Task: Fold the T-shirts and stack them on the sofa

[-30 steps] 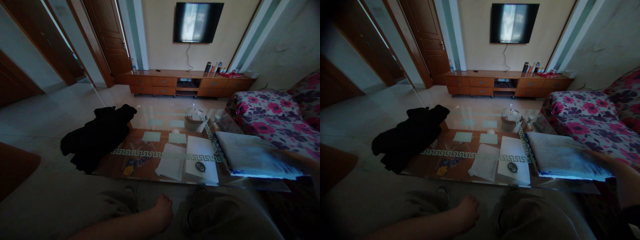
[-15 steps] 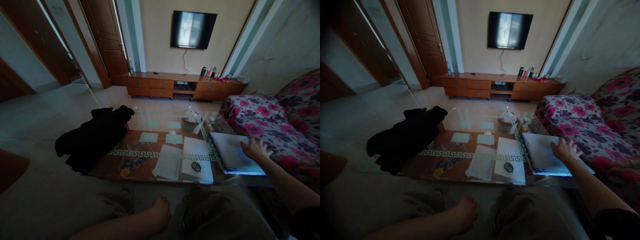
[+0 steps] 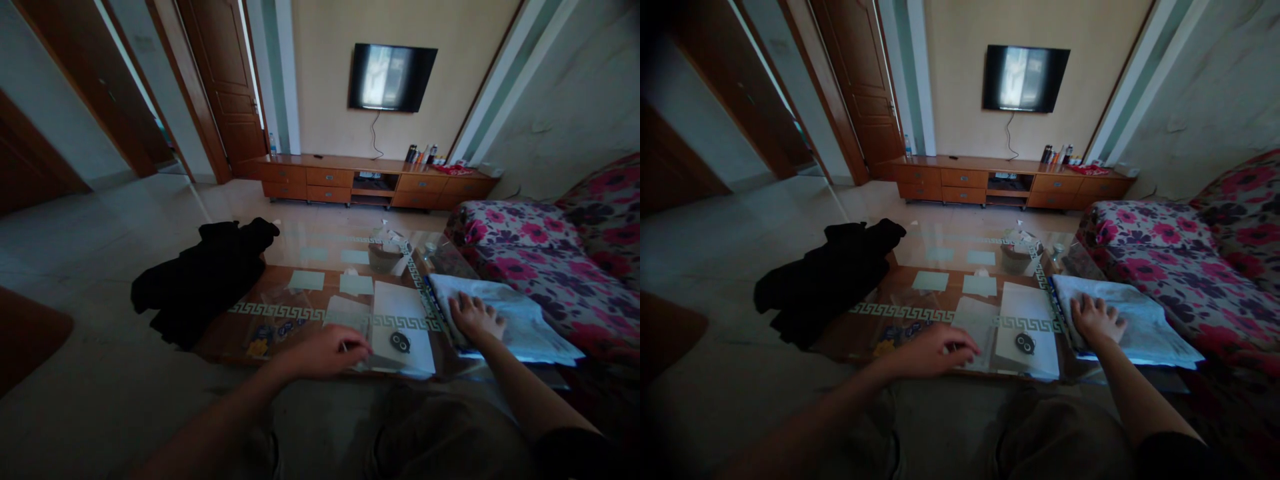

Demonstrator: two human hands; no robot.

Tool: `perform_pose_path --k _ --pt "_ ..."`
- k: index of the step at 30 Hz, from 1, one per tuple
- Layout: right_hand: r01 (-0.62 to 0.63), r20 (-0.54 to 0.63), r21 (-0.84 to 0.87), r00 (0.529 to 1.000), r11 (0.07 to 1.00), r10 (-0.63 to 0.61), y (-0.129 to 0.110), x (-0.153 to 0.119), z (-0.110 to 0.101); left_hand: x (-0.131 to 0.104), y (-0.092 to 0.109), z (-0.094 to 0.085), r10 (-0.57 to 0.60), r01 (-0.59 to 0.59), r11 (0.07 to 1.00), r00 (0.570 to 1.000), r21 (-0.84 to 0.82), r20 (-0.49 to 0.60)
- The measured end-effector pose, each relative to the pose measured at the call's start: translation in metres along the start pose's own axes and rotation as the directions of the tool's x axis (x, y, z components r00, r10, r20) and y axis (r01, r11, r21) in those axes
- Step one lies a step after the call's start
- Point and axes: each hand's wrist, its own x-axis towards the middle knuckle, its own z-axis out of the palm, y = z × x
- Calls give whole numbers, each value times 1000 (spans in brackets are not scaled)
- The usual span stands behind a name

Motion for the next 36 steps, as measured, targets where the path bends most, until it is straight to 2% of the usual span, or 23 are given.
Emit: perform_pose_path --k 1,2,3,4,5,6,8,10,12,13,15,17,19,21,24,27,28,30,32,33,34,36 --pt "-24 0 -9 1000 1000 24 -3 -1 -1 1 -5 -21 -47 52 998 984 23 -171" --pt "-61 8 -17 998 998 61 -8 -2 -3 0 -13 -42 -80 110 991 937 69 -340" --pt "-103 22 -22 994 994 103 -14 -4 -4 -3 -24 -63 -95 186 973 863 138 -495" --pt "-137 39 -22 990 990 138 -21 -8 -4 -7 -37 -82 -100 294 934 763 205 -638" --pt "-151 57 -17 987 988 151 -29 -12 -4 -14 -51 -99 -104 420 870 671 260 -734" --pt "-139 69 -6 988 990 139 -38 -19 -3 -22 -66 -114 -103 547 779 592 305 -799" --pt "-42 58 15 997 999 41 -55 -34 0 -42 -94 -138 -132 748 582 473 318 -871" --pt "76 -16 2 997 997 -76 -72 -52 4 -62 -121 -151 -148 856 446 359 261 -922" --pt "143 -48 -46 988 989 -145 -85 -69 7 -79 -146 -157 -118 915 334 278 225 -953" --pt "186 -40 -70 981 980 -189 -91 -76 7 -86 -158 -158 -117 929 297 264 220 -958" --pt "326 11 -95 945 941 -327 -102 -87 6 -95 -181 -158 -194 938 265 280 224 -940" --pt "496 67 -83 868 864 -492 -113 -95 4 -99 -199 -156 -305 937 269 304 224 -902" --pt "592 102 -54 805 804 -585 -123 -101 2 -98 -210 -156 -365 937 278 307 212 -879" --pt "607 115 -39 792 794 -600 -131 -104 1 -95 -214 -158 -382 944 287 267 161 -885" --pt "602 125 -39 795 798 -594 -137 -104 1 -91 -214 -164 -387 949 309 180 57 -904" --pt "607 136 -43 791 794 -597 -136 -101 0 -91 -215 -170 -359 944 329 149 24 -921" --pt "608 140 -43 789 793 -598 -135 -101 0 -92 -214 -172 -356 941 338 132 4 -925" --pt "610 143 -44 788 791 -599 -132 -100 -1 -90 -207 -175 -341 926 369 61 -74 -938" --pt "607 140 -46 790 793 -597 -133 -101 -2 -82 -192 -178 -261 890 436 -14 -131 -965" --pt "609 132 -44 789 792 -600 -136 -103 -4 -75 -181 -178 -184 865 487 -30 -118 -982" --pt "617 118 -32 783 786 -610 -140 -106 -7 -66 -168 -177 -98 834 548 -16 -68 -995" --pt "654 78 40 751 755 -655 -155 -115 -14 -46 -139 -168 -6 725 687 70 47 -998"
